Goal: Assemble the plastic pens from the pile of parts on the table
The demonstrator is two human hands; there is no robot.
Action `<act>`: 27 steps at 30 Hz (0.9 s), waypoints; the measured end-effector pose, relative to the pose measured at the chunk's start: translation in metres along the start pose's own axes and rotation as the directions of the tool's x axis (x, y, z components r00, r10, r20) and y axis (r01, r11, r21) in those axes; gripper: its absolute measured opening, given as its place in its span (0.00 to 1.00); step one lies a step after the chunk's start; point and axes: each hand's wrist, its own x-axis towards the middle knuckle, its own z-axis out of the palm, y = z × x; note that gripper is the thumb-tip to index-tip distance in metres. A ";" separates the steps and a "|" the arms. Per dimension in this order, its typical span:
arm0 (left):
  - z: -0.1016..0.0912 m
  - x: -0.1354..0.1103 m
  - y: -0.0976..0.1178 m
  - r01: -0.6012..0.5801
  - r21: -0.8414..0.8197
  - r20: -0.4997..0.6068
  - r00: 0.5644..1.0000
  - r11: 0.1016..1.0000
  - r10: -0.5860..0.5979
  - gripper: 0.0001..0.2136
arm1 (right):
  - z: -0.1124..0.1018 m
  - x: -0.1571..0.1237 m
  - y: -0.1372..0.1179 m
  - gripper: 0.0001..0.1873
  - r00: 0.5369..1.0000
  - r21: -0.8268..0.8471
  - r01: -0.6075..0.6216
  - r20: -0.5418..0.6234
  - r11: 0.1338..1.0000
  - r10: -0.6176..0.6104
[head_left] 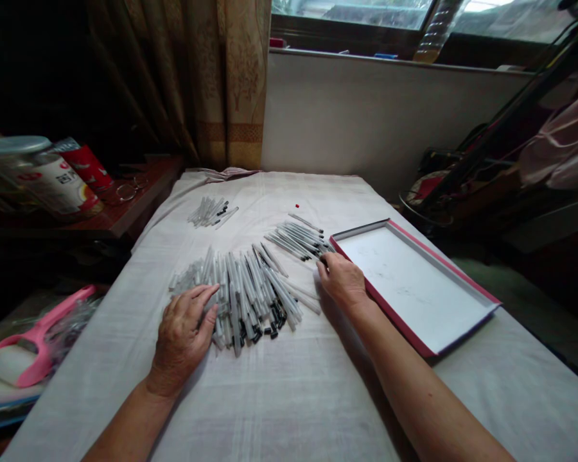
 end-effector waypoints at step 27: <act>-0.010 0.006 0.034 -0.121 -0.117 0.135 0.981 0.986 0.136 0.06 | 0.000 -0.082 -0.029 0.12 0.975 0.953 -0.152 0.188 0.264 -0.117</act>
